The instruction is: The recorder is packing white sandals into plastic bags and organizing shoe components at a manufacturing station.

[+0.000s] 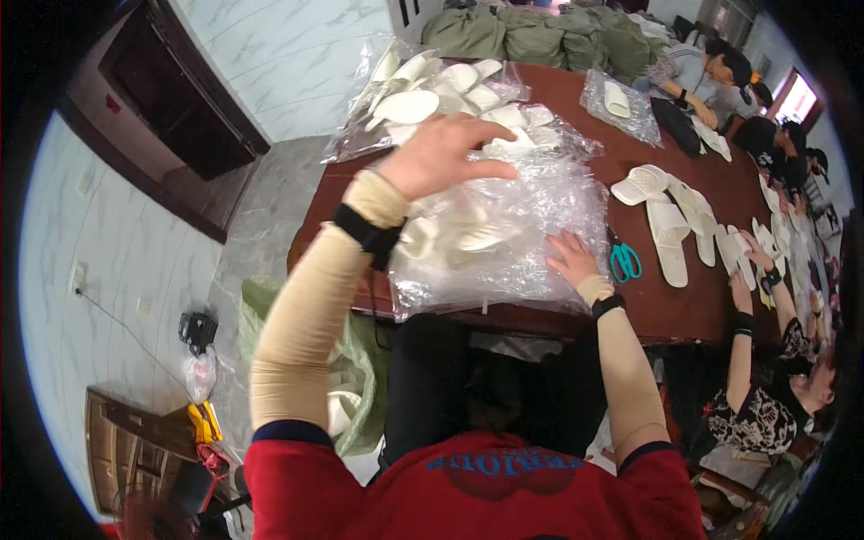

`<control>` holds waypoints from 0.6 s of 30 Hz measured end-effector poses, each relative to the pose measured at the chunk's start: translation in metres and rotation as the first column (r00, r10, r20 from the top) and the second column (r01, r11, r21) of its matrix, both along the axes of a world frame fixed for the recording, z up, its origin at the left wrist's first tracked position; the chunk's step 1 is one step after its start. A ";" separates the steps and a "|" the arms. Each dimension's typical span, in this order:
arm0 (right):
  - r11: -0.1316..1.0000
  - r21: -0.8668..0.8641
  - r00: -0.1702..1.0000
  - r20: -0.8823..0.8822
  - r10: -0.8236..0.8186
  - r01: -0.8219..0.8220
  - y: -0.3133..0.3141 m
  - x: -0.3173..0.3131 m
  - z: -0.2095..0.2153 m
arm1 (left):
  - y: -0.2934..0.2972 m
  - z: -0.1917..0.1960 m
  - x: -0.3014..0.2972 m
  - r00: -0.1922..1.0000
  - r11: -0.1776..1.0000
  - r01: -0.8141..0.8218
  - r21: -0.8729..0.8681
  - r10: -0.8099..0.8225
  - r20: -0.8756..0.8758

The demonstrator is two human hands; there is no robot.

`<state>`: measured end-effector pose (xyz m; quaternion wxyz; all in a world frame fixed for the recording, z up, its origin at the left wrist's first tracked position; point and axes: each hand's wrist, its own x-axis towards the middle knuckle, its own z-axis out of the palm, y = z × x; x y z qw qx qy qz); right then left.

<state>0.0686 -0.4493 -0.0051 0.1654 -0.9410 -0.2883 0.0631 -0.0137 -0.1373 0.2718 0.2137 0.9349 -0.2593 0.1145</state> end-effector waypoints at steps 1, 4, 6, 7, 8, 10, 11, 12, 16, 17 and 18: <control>1.000 0.006 0.999 0.036 0.004 -0.005 0.004 0.002 -0.003 | -0.015 -0.008 0.012 0.989 0.990 0.042 -0.131 -0.023 0.146; 0.996 0.052 0.996 0.049 -0.068 0.066 -0.032 0.026 -0.041 | -0.044 -0.031 0.036 0.975 0.889 0.071 -0.451 0.035 0.222; 0.998 0.055 0.951 0.309 0.004 -0.022 -0.024 0.019 -0.041 | -0.033 -0.057 0.028 0.972 0.786 -0.106 -0.609 0.211 0.103; 0.998 0.061 0.954 0.300 0.015 -0.034 -0.019 0.013 -0.032 | -0.017 -0.083 0.025 0.956 0.837 -0.169 -0.520 0.267 0.119; 0.969 0.246 0.990 0.141 -0.031 -0.005 -0.016 0.011 -0.021 | 0.000 -0.110 0.024 0.938 0.875 -0.225 -0.429 0.314 0.148; 0.823 0.545 0.979 -0.193 -0.065 0.162 -0.023 0.012 -0.008 | 0.010 -0.160 0.015 0.844 0.886 -0.348 -0.308 0.439 0.308; 0.823 0.541 0.978 -0.191 -0.079 0.172 -0.026 0.016 -0.006 | 0.013 -0.181 0.011 0.850 0.889 -0.336 -0.312 0.429 0.307; 0.879 0.419 0.972 -0.155 -0.179 0.229 -0.031 0.021 -0.005 | 0.015 -0.202 0.007 0.878 0.836 -0.394 -0.382 0.466 0.114; 0.929 0.273 0.931 0.196 -0.309 0.251 -0.046 0.024 0.004 | 0.015 -0.233 0.011 0.874 0.780 -0.467 -0.417 0.478 -0.087; 0.929 0.335 0.888 0.363 -0.282 0.158 -0.043 0.021 0.013 | 0.013 -0.233 0.009 0.870 0.771 -0.473 -0.426 0.485 -0.089; 0.914 0.361 0.927 0.246 -0.284 0.185 -0.046 0.013 0.023 | 0.012 -0.233 0.005 0.860 0.815 -0.462 -0.350 0.508 0.049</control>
